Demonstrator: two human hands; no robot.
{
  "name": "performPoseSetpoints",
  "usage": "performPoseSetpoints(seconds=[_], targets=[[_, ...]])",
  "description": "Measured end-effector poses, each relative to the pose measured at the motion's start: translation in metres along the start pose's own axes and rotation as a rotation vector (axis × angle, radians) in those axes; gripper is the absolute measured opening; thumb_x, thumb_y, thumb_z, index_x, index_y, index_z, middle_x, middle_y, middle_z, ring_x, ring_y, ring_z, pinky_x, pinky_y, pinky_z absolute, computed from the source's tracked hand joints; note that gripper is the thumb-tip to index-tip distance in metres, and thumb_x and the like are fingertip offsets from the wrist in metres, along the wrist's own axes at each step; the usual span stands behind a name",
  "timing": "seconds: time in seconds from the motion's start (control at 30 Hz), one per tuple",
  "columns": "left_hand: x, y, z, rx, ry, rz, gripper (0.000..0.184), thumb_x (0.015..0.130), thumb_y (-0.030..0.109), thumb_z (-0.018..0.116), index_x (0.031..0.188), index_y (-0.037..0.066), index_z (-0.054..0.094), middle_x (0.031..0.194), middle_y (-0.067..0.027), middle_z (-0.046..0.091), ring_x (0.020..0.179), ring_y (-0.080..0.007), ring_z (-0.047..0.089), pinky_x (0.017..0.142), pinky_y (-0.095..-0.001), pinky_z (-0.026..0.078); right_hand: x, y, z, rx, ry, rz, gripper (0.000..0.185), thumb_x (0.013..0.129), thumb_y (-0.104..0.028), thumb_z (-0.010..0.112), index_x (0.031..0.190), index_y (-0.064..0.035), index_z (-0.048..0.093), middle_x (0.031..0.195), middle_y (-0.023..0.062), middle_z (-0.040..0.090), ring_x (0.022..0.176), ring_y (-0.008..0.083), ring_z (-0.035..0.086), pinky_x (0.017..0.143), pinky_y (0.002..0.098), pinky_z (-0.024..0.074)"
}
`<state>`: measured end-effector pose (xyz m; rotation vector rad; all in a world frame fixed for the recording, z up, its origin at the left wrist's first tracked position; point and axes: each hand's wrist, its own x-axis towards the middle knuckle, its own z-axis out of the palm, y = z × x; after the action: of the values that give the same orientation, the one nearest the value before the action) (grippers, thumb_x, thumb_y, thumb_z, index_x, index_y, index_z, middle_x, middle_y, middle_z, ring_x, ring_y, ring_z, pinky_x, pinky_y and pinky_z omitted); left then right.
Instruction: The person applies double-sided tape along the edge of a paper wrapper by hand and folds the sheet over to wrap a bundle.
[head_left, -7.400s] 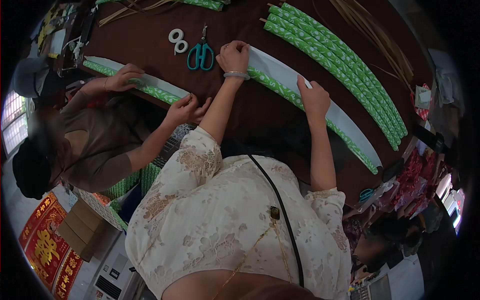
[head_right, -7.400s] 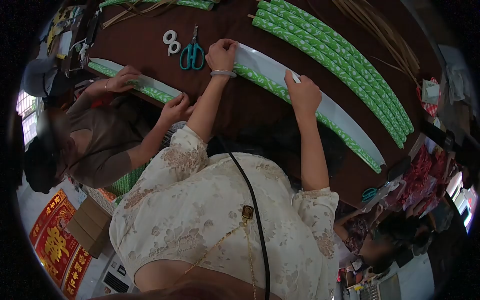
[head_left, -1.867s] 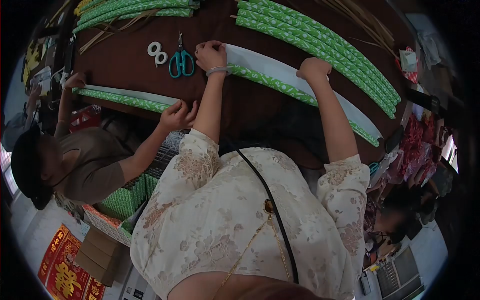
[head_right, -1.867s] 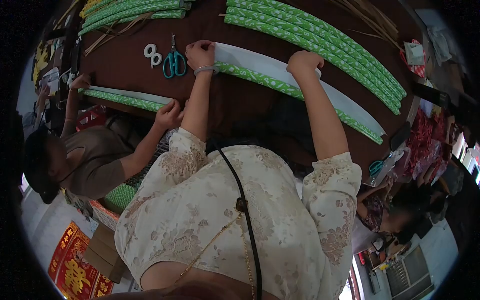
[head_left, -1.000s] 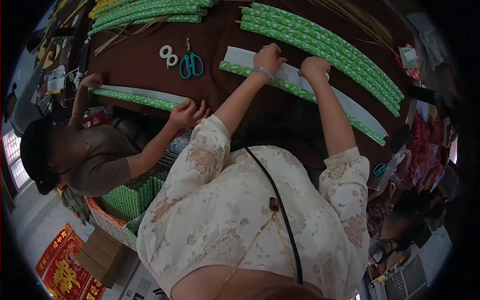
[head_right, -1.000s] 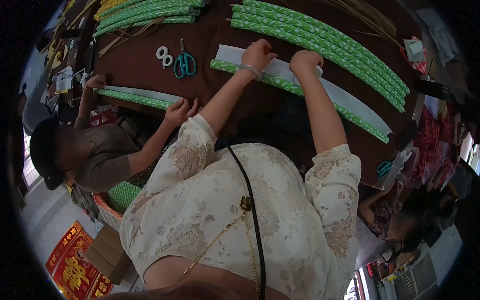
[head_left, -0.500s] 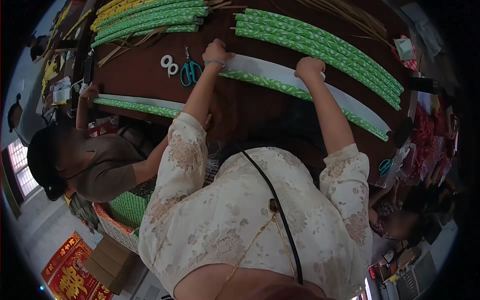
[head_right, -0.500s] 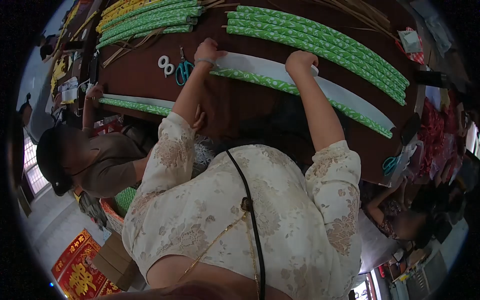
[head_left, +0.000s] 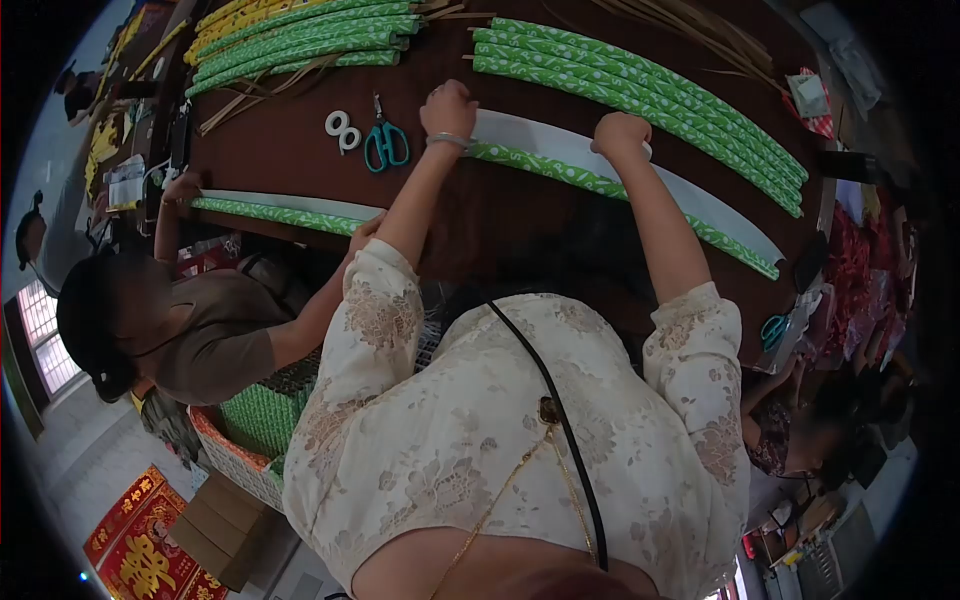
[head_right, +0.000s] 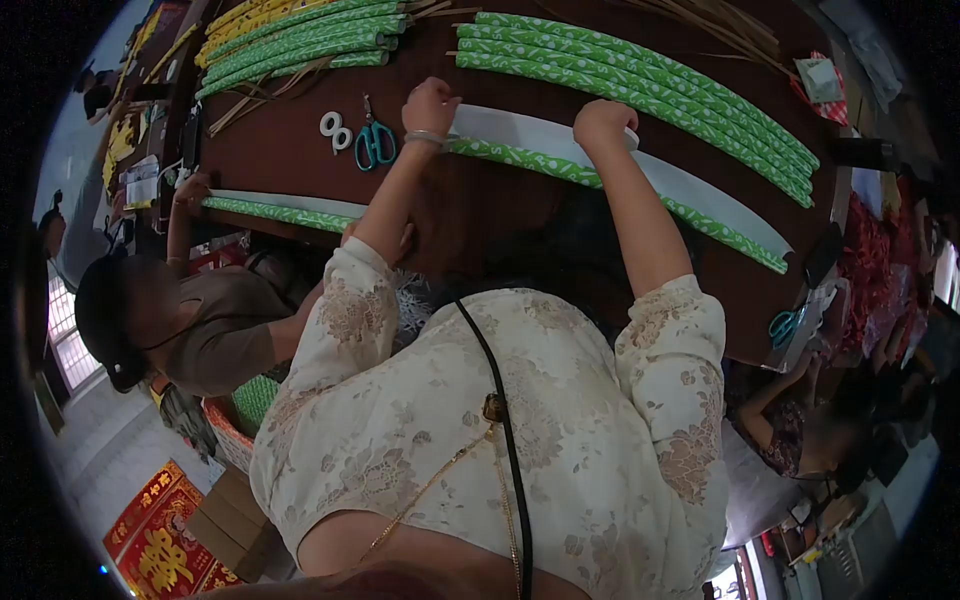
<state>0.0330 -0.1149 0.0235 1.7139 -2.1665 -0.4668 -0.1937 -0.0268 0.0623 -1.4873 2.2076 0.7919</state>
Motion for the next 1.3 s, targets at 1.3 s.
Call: performPoseSetpoints(seconds=[1.3], targets=[[-0.137,0.007,-0.056,-0.286,-0.604,0.494,0.020,0.071,0.029,0.068,0.080,0.011,0.067,0.074,-0.0071,0.059,0.075,-0.0268,0.058,0.067,-0.0369,0.047,0.008,0.003,0.004,-0.029,-0.001,-0.056,0.040,0.065,-0.033,0.067,0.094,-0.0065,0.067,0.097,0.0114,0.064,0.083,0.0285,0.064,0.069,0.0444,0.0516]])
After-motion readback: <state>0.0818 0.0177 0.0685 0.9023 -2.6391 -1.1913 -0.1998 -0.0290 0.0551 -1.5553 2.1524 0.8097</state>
